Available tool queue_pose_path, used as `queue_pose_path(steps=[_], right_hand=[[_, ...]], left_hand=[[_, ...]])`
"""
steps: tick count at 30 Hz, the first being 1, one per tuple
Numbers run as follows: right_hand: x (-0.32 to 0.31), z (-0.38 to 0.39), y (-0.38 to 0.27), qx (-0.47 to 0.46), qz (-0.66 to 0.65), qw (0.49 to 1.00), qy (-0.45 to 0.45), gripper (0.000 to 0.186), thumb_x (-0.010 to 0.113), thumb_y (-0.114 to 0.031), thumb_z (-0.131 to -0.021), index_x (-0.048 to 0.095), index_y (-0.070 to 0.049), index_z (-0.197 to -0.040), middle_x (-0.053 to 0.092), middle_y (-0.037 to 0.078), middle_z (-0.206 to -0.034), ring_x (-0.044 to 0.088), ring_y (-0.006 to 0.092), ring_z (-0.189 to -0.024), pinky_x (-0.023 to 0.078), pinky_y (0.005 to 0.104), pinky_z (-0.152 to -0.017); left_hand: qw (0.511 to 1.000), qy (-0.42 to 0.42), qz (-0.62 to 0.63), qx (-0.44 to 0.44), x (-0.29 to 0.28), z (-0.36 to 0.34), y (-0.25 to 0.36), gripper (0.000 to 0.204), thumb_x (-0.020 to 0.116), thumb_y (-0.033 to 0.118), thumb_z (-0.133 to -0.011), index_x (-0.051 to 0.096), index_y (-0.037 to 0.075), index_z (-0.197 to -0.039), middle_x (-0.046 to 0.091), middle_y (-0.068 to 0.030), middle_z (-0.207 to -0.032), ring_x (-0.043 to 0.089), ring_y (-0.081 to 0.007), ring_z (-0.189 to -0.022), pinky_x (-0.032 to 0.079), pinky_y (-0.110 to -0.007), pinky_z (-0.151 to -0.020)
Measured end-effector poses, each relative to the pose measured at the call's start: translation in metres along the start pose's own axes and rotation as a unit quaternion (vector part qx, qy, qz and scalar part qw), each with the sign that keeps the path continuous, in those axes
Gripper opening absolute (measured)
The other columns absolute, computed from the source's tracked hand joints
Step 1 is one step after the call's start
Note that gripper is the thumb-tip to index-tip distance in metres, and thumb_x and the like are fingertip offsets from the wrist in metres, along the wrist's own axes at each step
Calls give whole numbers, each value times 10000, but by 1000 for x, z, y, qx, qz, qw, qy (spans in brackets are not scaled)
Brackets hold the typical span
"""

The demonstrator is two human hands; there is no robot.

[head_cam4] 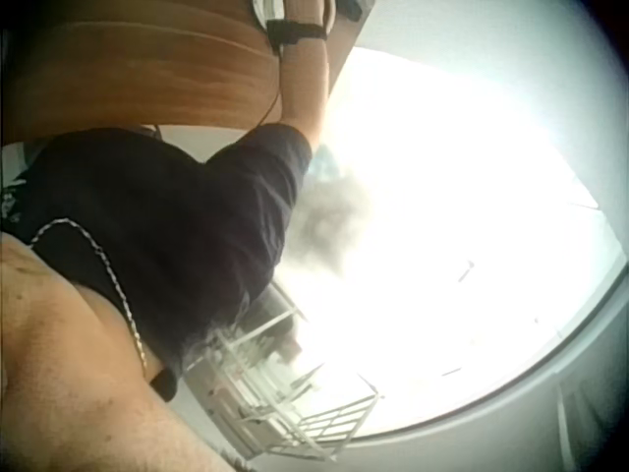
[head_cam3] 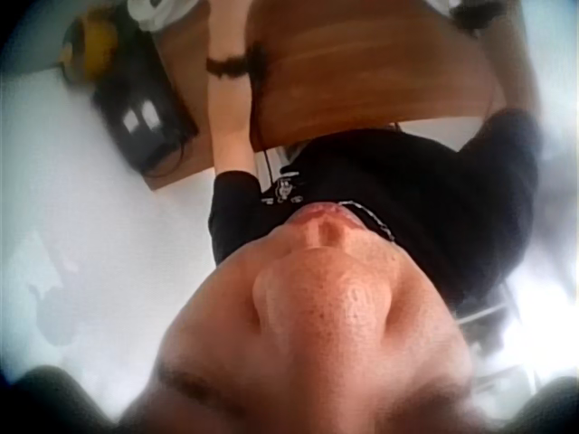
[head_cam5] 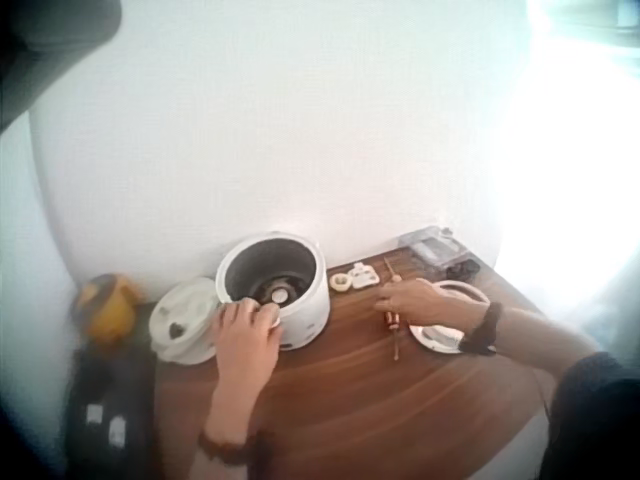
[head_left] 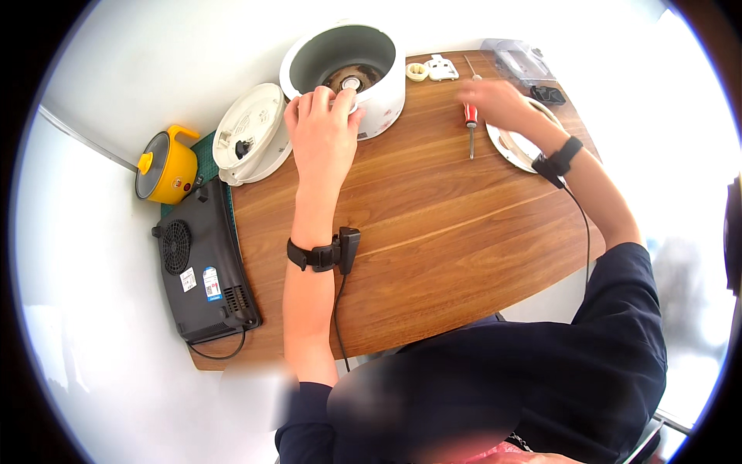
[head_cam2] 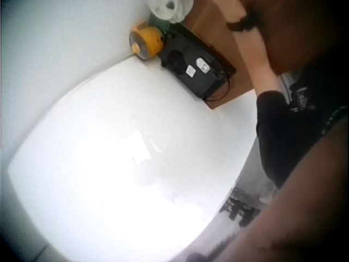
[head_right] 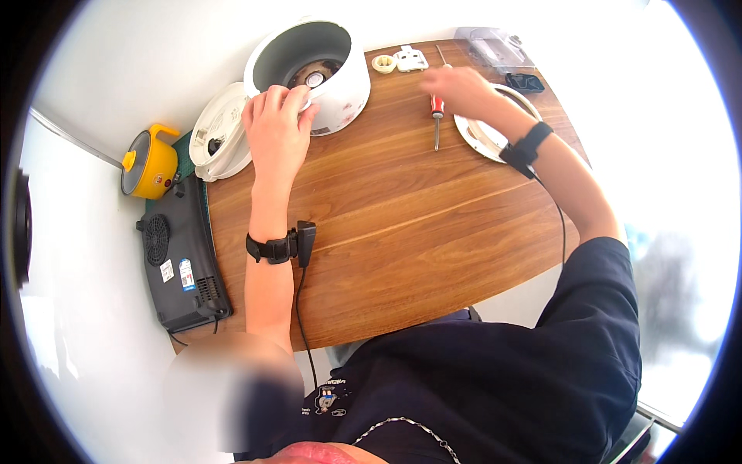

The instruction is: The person disassembles a white rice cooker, removes the inner pot, and uses a screwdriver to adjust internal wiring and components. The person manipulates wires and screws inside the cooker's base while holding the unit steady.

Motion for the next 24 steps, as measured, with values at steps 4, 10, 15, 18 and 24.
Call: queue_pose_path(steps=[4, 10, 15, 18, 24], right_hand=[[3, 10, -35, -81, 102, 990, -54, 192, 723, -32, -872, 667, -123, -1031, 629, 2, -1045, 662, 194, -1015, 577, 331, -726], [21, 6, -19, -102, 187, 973, -90, 33, 706, -144, -916, 685, -165, -929, 644, -30, -982, 648, 162, -1033, 540, 313, -808], [11, 1, -29, -172, 194, 964, -65, 38, 705, -184, -924, 670, -183, -911, 640, -41, -918, 642, 150, -979, 498, 332, -876], [-2, -1, -35, -139, 128, 982, 13, 130, 757, -193, -889, 656, -163, -964, 631, -32, -926, 634, 159, -946, 487, 346, -883], [-30, 9, -49, -64, 5, 983, 171, 325, 822, -133, -807, 654, -125, -1084, 638, -13, -979, 617, 199, -908, 491, 360, -828]], left_hand=[[1000, -7, 15, -2, 1, -1, 3, 280, 828, 215, -901, 682, 115, -1117, 655, -33, -1073, 634, -270, -1087, 438, -479, -1051], [998, -4, 59, 7, 1, -6, 3, 318, 868, 287, -851, 702, 94, -1042, 687, -31, -995, 647, -272, -1003, 444, -457, -1006], [997, -27, 72, 16, -3, -6, 4, 311, 867, 318, -838, 699, 83, -953, 671, -28, -916, 637, -276, -952, 468, -446, -984], [996, -13, 77, 33, -1, -5, 4, 281, 863, 279, -842, 688, 81, -936, 657, -29, -911, 620, -280, -924, 479, -442, -950], [991, 37, 115, 54, -4, -6, 7, 268, 874, 228, -827, 701, 92, -982, 659, -19, -918, 596, -280, -875, 447, -426, -853]])
Point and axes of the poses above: each hand's wrist, its own z-axis away from the middle knuckle, its own x-axis out of the palm, y = z × x, the point moved 6 cm from there along -z, towards the middle knuckle
